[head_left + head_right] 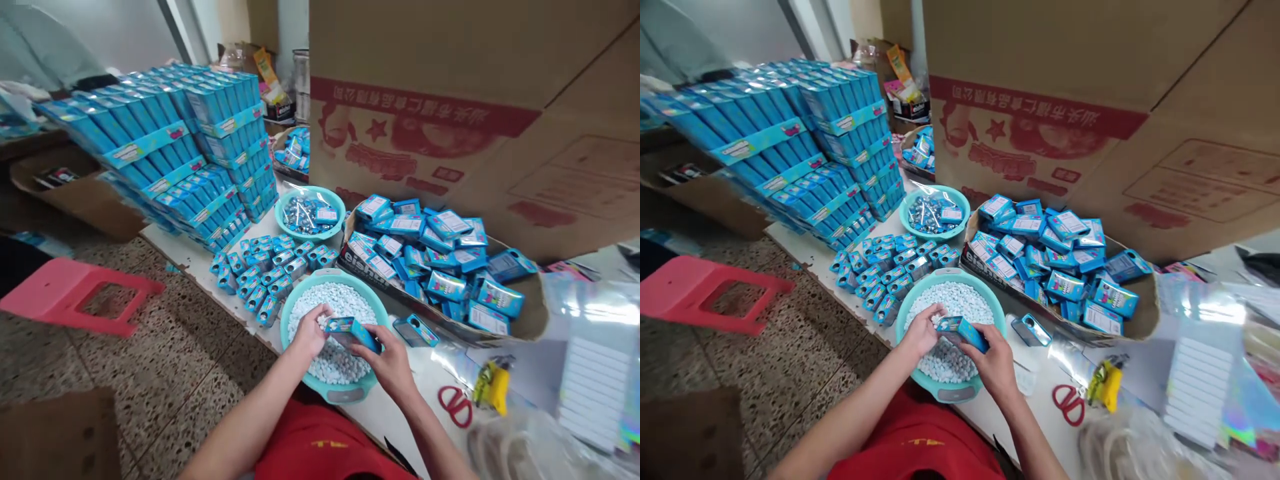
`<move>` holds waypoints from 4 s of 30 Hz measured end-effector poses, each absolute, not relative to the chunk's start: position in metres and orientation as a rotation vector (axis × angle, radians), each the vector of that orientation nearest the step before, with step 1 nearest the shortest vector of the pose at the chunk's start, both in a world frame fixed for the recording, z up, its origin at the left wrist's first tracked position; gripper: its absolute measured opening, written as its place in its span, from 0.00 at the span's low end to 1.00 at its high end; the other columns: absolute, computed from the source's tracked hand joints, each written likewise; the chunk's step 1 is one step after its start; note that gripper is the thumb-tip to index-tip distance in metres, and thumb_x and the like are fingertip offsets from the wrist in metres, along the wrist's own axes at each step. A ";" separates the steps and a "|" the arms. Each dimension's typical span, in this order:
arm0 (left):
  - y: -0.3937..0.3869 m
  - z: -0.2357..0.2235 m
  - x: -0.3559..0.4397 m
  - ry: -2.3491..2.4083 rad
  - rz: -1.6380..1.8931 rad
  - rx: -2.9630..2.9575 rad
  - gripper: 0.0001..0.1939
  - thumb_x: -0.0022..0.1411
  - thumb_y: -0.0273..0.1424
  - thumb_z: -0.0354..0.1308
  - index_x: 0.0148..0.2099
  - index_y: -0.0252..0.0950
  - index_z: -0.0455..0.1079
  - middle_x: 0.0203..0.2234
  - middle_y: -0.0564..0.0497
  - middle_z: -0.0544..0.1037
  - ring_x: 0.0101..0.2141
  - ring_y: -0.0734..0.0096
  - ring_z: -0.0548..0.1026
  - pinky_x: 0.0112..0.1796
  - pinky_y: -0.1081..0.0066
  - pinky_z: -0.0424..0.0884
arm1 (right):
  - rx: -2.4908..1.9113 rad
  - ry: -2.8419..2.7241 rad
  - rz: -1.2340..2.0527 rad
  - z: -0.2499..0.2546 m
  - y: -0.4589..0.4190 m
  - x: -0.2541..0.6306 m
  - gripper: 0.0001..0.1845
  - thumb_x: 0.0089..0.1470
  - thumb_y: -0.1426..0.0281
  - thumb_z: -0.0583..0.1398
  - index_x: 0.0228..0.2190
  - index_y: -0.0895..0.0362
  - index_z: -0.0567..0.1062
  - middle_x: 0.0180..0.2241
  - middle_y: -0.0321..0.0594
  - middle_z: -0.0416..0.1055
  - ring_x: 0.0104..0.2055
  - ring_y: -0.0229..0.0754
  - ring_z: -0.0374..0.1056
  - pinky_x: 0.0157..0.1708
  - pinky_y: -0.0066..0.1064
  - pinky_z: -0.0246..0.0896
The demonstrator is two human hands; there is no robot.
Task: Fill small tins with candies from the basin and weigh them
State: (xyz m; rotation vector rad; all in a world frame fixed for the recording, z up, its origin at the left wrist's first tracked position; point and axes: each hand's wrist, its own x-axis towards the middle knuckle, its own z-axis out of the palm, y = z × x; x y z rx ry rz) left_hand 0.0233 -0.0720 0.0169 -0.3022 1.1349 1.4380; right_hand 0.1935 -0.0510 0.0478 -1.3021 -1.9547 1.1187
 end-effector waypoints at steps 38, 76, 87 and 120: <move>-0.023 0.008 0.041 1.480 0.462 0.819 0.17 0.38 0.38 0.63 0.30 0.32 0.67 0.15 0.55 0.69 0.18 0.78 0.64 0.22 0.76 0.57 | -1.712 -0.831 1.188 -0.075 -0.156 0.339 0.21 0.33 0.63 0.68 0.32 0.56 0.71 0.32 0.40 0.74 0.35 0.47 0.70 0.39 0.37 0.65; 0.088 0.026 0.173 1.264 -0.122 2.302 0.14 0.50 0.18 0.49 0.37 0.38 0.67 0.33 0.50 0.69 0.35 0.66 0.69 0.32 0.71 0.60 | -1.709 -0.861 1.168 -0.082 -0.161 0.340 0.18 0.38 0.67 0.65 0.35 0.54 0.73 0.36 0.41 0.73 0.41 0.48 0.69 0.43 0.38 0.65; 0.086 0.022 0.170 1.233 0.117 2.227 0.09 0.51 0.20 0.50 0.32 0.37 0.67 0.30 0.51 0.70 0.33 0.69 0.68 0.32 0.72 0.60 | -1.724 -0.822 1.157 -0.082 -0.162 0.336 0.20 0.36 0.64 0.66 0.35 0.56 0.72 0.37 0.43 0.73 0.40 0.48 0.70 0.41 0.38 0.66; 0.002 0.014 0.071 1.596 -0.053 2.134 0.11 0.60 0.29 0.50 0.44 0.38 0.69 0.43 0.45 0.73 0.46 0.59 0.69 0.42 0.66 0.63 | -1.762 -0.833 1.082 -0.087 -0.168 0.328 0.26 0.34 0.56 0.67 0.35 0.56 0.72 0.33 0.41 0.75 0.35 0.48 0.71 0.39 0.39 0.66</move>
